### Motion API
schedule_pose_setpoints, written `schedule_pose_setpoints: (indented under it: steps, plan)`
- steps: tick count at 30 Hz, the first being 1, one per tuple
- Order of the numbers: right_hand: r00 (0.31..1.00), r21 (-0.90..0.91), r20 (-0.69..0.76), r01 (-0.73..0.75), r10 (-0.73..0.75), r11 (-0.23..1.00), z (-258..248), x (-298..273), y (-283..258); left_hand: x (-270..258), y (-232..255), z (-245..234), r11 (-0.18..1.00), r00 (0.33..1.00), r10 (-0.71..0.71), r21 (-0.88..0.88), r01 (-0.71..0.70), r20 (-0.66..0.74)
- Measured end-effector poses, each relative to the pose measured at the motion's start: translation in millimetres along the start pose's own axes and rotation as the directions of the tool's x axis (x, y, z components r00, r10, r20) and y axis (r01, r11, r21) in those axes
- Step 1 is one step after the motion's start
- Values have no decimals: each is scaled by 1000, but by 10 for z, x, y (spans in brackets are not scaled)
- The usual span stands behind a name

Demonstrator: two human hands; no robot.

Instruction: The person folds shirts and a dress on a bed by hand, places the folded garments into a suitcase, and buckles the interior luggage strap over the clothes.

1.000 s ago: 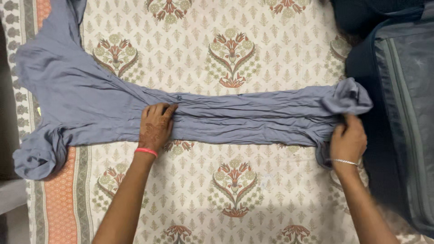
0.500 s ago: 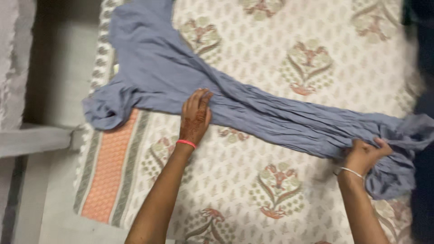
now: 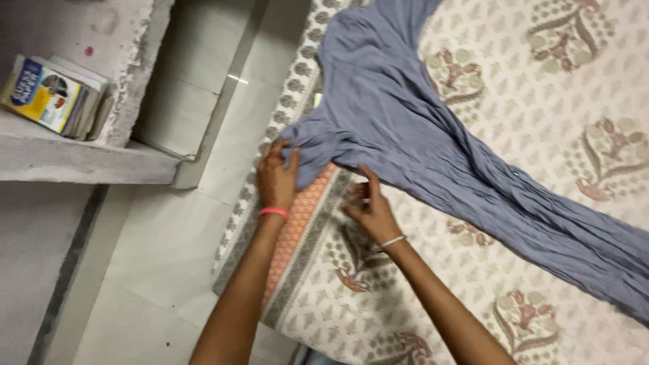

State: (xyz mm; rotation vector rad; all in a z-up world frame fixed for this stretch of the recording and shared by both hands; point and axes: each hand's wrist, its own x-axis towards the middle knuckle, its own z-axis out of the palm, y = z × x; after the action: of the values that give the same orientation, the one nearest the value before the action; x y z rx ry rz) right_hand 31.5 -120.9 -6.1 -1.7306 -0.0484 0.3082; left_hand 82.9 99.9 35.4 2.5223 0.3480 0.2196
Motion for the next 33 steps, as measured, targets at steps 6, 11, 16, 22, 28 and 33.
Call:
schedule_pose_setpoints:
  steps: [6, 11, 16, 22, 28, 33]
  plan:
    - [989, 552, -48, -90, 140, 829, 312, 1012, -473, 646, 300, 99, 786, 953, -31, -581, 209, 302]
    - [815, 721, 100, -455, 571, 523, -216, 1624, -794, 1011, -33, 409, 862, 945, 252, -492, -121, 210]
    - [745, 376, 114, -645, 658, 665, -842, 1654, -954, 1147, -144, 677, 971, 864, 238, -114, -209, 445]
    - [754, -134, 114, -634, 647, 762, -1394, 1424, -1143, 1563, 182, 554, 940, 696, 324, -136, -313, 640]
    - [749, -251, 162, -599, 643, 760, -1577, 1444, -892, 1730, 14, 473, 891, 723, 378, -16, -454, 578]
    - [800, -187, 288, -492, 527, 850, -1481, 1549, -734, 1888, 112, 1279, 701, 642, 713, -261, -664, 282]
